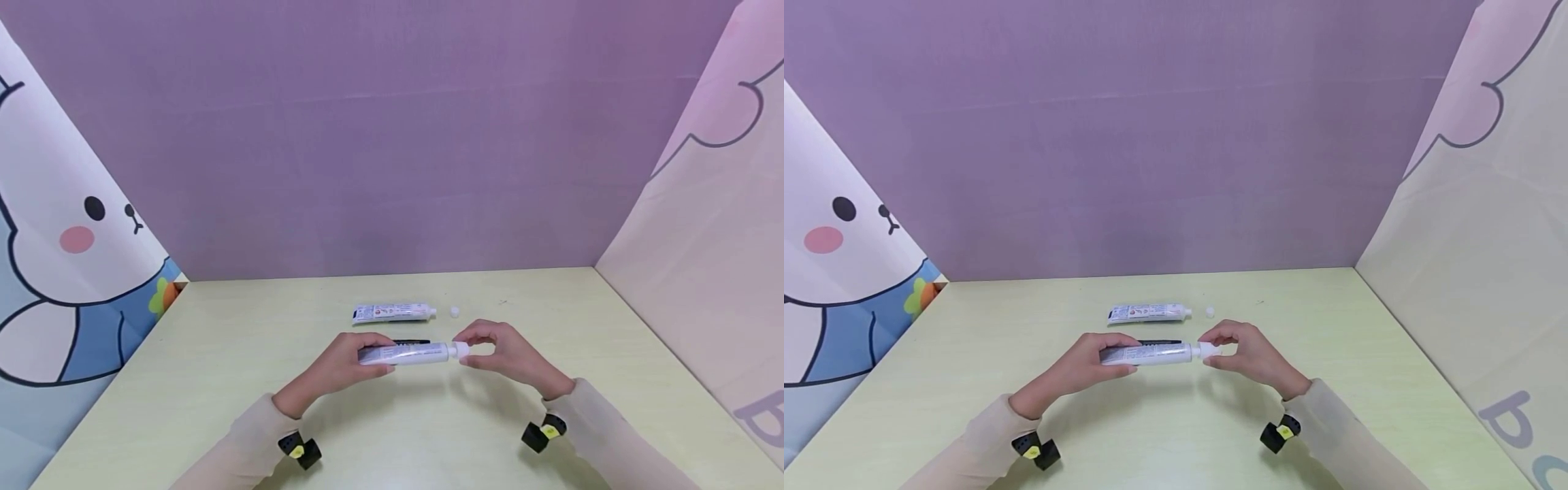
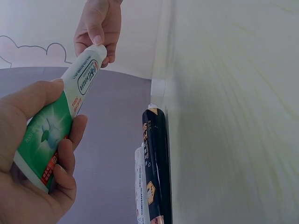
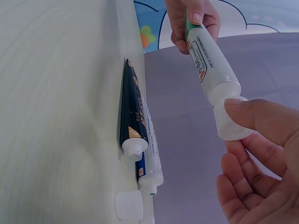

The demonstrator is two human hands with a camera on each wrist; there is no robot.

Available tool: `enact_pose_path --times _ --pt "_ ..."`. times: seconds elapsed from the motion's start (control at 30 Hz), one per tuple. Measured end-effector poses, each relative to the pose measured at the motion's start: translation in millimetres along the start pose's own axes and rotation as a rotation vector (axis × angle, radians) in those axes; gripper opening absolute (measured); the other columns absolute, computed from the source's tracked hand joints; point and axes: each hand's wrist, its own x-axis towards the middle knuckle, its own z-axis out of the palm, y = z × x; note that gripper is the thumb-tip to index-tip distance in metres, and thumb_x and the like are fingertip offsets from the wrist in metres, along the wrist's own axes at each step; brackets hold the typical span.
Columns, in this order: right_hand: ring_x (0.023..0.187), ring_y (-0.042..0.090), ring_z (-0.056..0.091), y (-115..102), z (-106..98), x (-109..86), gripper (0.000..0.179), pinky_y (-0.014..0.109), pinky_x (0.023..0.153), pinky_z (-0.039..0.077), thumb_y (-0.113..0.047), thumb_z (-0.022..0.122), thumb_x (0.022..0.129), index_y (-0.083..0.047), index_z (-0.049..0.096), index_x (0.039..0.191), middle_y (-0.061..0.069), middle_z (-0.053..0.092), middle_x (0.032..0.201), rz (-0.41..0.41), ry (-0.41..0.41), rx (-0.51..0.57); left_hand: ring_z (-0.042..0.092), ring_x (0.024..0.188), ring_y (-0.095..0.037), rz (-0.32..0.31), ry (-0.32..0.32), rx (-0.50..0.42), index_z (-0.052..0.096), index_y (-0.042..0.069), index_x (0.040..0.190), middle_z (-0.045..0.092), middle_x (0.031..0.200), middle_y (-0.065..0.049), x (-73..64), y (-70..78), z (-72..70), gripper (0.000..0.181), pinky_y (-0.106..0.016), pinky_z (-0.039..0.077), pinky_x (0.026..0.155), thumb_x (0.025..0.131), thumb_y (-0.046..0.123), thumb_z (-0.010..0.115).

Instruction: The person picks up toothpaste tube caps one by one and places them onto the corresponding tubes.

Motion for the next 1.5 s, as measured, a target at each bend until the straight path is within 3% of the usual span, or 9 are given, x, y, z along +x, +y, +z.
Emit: enact_pose_path --times 0.33,0.63,0.77,0.97,1.1,1.2,1.5 --pt "0.09 0.011 0.06 6.1 3.9 3.5 0.027 0.04 0.087 0.046 -0.015 0.077 0.077 -0.013 0.069 0.103 0.0 0.064 0.102 -0.015 0.001 0.022 0.056 0.079 -0.01 -0.007 0.004 0.026 0.067 0.012 0.11 0.067 0.102 -0.003 2.8 -3.0 1.7 0.03 -0.024 0.047 0.067 0.083 0.022 0.073" --pt "0.088 0.01 0.059 6.8 8.1 5.1 0.028 0.032 0.085 0.046 -0.013 0.078 0.076 -0.014 0.069 0.102 -0.002 0.064 0.1 -0.019 -0.007 0.013 0.055 0.08 -0.011 -0.007 -0.007 0.042 0.067 0.01 0.111 0.067 0.103 -0.005 2.6 -4.8 3.8 0.032 -0.024 0.047 0.067 0.083 0.024 0.073" --pt "0.088 0.011 0.059 6.2 8.8 5.3 0.028 0.035 0.084 0.047 -0.012 0.078 0.076 -0.013 0.069 0.102 -0.001 0.064 0.101 -0.016 -0.005 0.025 0.055 0.079 -0.01 0.004 -0.003 0.052 0.067 0.01 0.11 0.067 0.103 -0.005 2.8 -5.8 3.8 0.031 -0.023 0.047 0.067 0.083 0.024 0.073" --pt "0.088 0.021 0.061 5.4 8.9 5.2 0.026 0.036 0.085 0.045 -0.013 0.078 0.076 -0.013 0.066 0.099 -0.002 0.065 0.096 -0.003 0.006 0.042 0.055 0.079 -0.01 0.006 -0.008 0.046 0.067 0.01 0.111 0.067 0.103 -0.004 2.7 -5.1 3.1 0.032 -0.024 0.047 0.066 0.083 0.024 0.073" --pt "0.089 0.028 0.06 4.3 9.7 4.7 0.024 0.043 0.086 0.044 -0.012 0.078 0.076 -0.012 0.065 0.096 -0.002 0.065 0.094 0.011 0.011 0.056 0.055 0.079 -0.01 0.0 -0.014 0.042 0.067 0.011 0.111 0.067 0.102 -0.001 2.4 -5.1 2.4 0.031 -0.024 0.047 0.067 0.083 0.023 0.073" --pt "0.089 0.026 0.061 3.2 10.6 3.8 0.024 0.047 0.086 0.044 -0.012 0.078 0.075 -0.012 0.065 0.095 -0.002 0.065 0.094 0.019 0.016 0.051 0.055 0.08 -0.01 0.001 -0.016 0.041 0.067 0.01 0.111 0.066 0.102 -0.002 1.8 -5.3 2.6 0.032 -0.024 0.047 0.067 0.083 0.022 0.073" --pt "0.088 0.012 0.061 2.4 12.8 2.1 0.024 0.044 0.088 0.044 -0.012 0.079 0.075 -0.014 0.066 0.095 -0.004 0.065 0.096 -0.016 0.042 0.028 0.056 0.081 -0.011 -0.018 -0.02 0.04 0.067 0.011 0.112 0.066 0.104 -0.001 -0.4 -3.4 2.2 0.032 -0.024 0.047 0.069 0.083 0.022 0.072"
